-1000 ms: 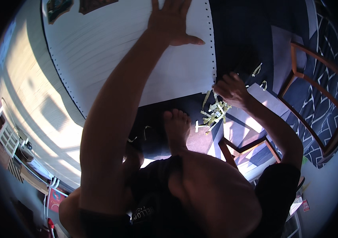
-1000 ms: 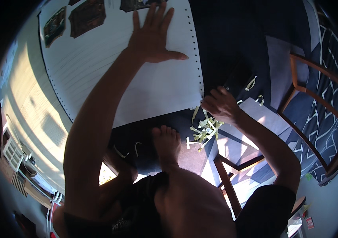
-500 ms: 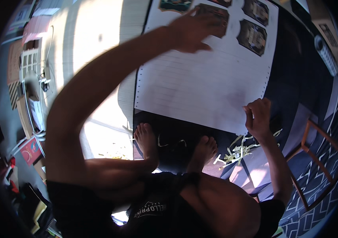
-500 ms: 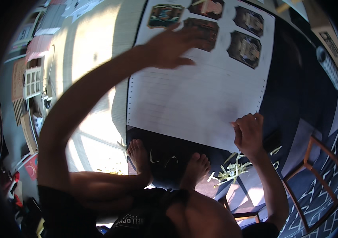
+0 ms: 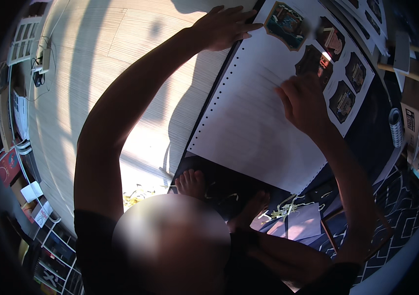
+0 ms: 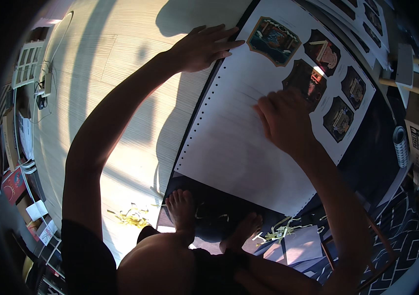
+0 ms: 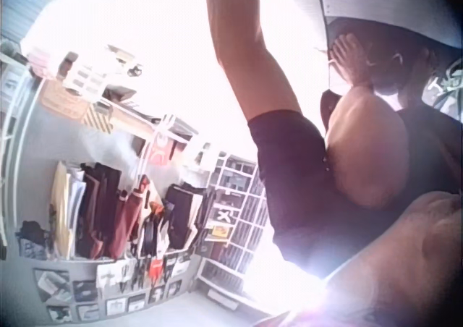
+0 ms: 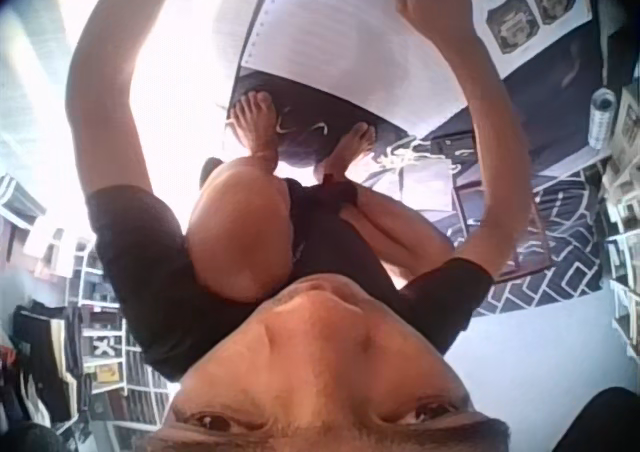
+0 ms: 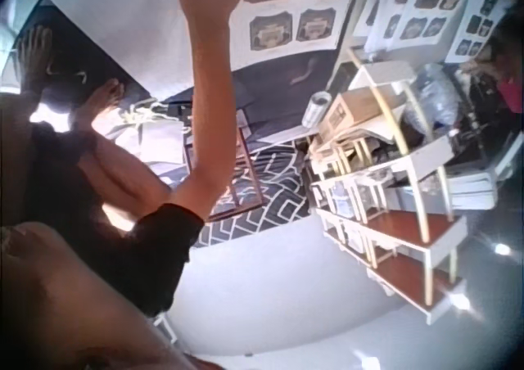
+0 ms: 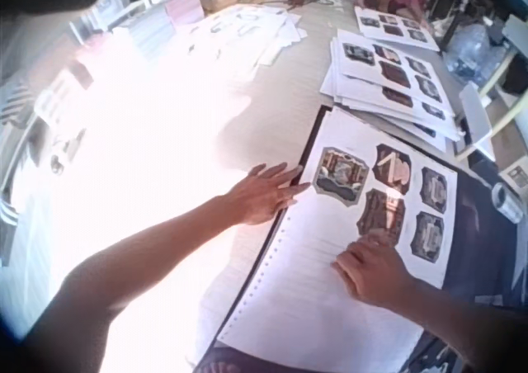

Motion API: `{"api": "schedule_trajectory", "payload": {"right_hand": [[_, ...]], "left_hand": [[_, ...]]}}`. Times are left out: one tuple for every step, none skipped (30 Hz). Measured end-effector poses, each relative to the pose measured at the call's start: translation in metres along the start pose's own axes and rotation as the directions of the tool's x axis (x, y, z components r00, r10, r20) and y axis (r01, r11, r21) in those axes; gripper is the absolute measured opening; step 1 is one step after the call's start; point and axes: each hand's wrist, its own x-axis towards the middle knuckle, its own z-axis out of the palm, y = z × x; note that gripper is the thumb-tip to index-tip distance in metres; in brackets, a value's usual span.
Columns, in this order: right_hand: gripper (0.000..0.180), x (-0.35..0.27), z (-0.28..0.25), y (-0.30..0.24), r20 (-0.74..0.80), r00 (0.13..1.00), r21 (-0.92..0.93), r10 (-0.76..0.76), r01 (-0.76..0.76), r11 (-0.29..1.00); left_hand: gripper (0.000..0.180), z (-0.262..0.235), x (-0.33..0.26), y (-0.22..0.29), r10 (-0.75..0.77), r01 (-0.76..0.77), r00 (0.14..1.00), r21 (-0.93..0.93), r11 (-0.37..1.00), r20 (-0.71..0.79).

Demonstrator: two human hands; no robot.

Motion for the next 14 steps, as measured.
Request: {"api": "schedule_trajectory", "payload": {"right_hand": [[0.013, 0.014, 0.016, 0.006, -0.039, 0.999, -0.053, 0.014, -0.016, 0.998], [0.011, 0.026, 0.032, 0.012, -0.079, 0.996, -0.104, 0.028, -0.037, 0.994], [0.010, 0.039, 0.051, 0.014, -0.097, 0.995, -0.097, 0.032, -0.041, 0.994], [0.009, 0.049, 0.066, 0.016, -0.111, 0.993, -0.100, 0.044, -0.055, 0.993], [0.008, 0.056, 0.078, 0.018, -0.125, 0.991, -0.104, 0.056, -0.069, 0.992], [0.007, 0.065, 0.086, 0.020, -0.139, 0.989, -0.123, 0.049, -0.066, 0.990], [0.006, 0.072, 0.093, 0.021, -0.153, 0.987, -0.143, 0.042, -0.064, 0.988], [0.005, 0.077, 0.097, 0.023, -0.166, 0.985, -0.163, 0.036, -0.063, 0.985], [0.006, 0.081, 0.101, 0.024, -0.174, 0.985, -0.182, 0.024, -0.056, 0.982], [0.006, 0.083, 0.103, 0.024, -0.173, 0.985, -0.176, 0.020, -0.051, 0.983], [0.006, 0.083, 0.106, 0.022, -0.172, 0.985, -0.171, 0.014, -0.044, 0.984], [0.006, 0.084, 0.107, 0.018, -0.172, 0.985, -0.165, 0.007, -0.036, 0.986], [0.006, 0.085, 0.108, 0.013, -0.194, 0.981, -0.123, 0.016, -0.041, 0.992], [0.006, 0.083, 0.109, 0.010, -0.172, 0.985, -0.126, -0.010, -0.012, 0.992]], "left_hand": [[0.052, 0.006, 0.005, -0.001, 0.008, -0.008, 1.000, -0.020, 1.000, -0.008], [0.053, 0.010, 0.008, -0.002, 0.019, -0.020, 1.000, -0.039, 0.999, -0.014], [0.059, 0.010, 0.006, -0.006, 0.034, -0.037, 0.999, -0.090, 0.995, -0.032], [0.059, 0.010, 0.006, -0.007, 0.033, -0.036, 0.999, -0.095, 0.995, -0.035], [0.060, 0.011, 0.007, -0.005, 0.031, -0.035, 0.999, -0.101, 0.994, -0.040], [0.060, 0.011, 0.006, -0.008, 0.026, -0.030, 0.999, -0.098, 0.995, -0.043], [0.061, 0.011, 0.006, -0.010, 0.023, -0.028, 0.998, -0.090, 0.996, -0.051], [0.062, 0.011, 0.005, -0.012, 0.021, -0.026, 0.998, -0.083, 0.996, -0.060], [0.062, 0.009, 0.003, -0.013, 0.019, -0.024, 0.998, -0.076, 0.997, -0.064], [0.069, 0.007, 0.002, -0.015, -0.003, -0.003, 1.000, -0.198, 0.980, -0.029], [0.076, 0.004, 0.001, -0.018, -0.022, 0.023, 1.000, -0.316, 0.948, 0.008], [0.083, -0.002, -0.001, -0.020, -0.039, 0.056, 0.998, -0.428, 0.902, 0.048], [0.058, -0.012, -0.004, -0.017, -0.079, 0.038, 0.995, -0.497, 0.867, -0.063], [0.059, -0.015, -0.005, -0.017, -0.086, 0.043, 0.994, -0.496, 0.867, -0.063]]}}
